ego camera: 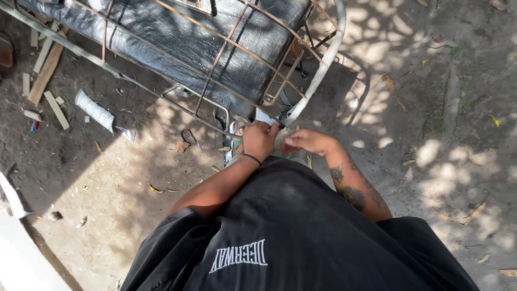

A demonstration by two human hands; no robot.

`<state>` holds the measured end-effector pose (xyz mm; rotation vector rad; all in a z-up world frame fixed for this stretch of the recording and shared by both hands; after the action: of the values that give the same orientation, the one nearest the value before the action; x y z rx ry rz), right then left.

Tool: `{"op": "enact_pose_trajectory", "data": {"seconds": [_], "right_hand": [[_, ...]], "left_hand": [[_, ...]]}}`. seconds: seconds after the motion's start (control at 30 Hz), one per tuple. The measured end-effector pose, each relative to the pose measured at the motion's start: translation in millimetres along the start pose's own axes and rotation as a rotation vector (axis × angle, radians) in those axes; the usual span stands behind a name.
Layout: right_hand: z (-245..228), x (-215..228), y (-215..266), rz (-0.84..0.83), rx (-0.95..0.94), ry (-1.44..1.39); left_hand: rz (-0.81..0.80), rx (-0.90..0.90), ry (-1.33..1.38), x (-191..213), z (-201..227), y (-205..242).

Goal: Weaving and securing elastic strips onto a metal furniture frame to create a support surface.

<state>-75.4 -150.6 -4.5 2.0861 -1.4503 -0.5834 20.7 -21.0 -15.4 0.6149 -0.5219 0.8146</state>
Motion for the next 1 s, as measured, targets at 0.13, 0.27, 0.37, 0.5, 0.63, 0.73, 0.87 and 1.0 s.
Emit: {"op": "enact_pose_trajectory", "data": {"seconds": [0.13,0.27,0.37,0.5,0.63,0.73,0.87,1.0], "right_hand": [[3,6,-20,0.185,-0.060,-0.419],[135,34,-117,0.297,-0.103,-0.649],[27,20,-50,0.089,0.096,-0.417],[51,43,-68,0.057,0.125,-0.088],[22,36,-41,0.134,0.167,0.062],[77,46,-76,0.180,0.145,0.159],[104,49,-77,0.252,0.092,0.315],[57,43,-27,0.264,0.065,0.282]], "left_hand": [[0.173,-0.446,0.016,17,46,22],[0.275,-0.736,0.178,33,107,61],[-0.494,-0.911,0.697,8,142,111],[-0.224,-0.727,0.048,22,93,68],[-0.095,-0.309,-0.642,-9,10,13],[-0.276,-0.275,-0.662,-22,-7,0],[-0.436,-0.365,-0.644,-22,-11,-9],[-0.534,-0.373,-0.668,-16,-1,-10]]}}
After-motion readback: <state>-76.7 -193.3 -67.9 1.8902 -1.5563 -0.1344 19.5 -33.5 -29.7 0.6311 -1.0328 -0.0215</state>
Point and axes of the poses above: each hand's wrist, its own y-axis away from the middle knuckle, its own x-axis out of the back of the hand, z = x × y, the point moved 6 cm from there along -y, towards the middle knuckle, and after that the axes turned 4 degrees about y, right-handed, at the moved point
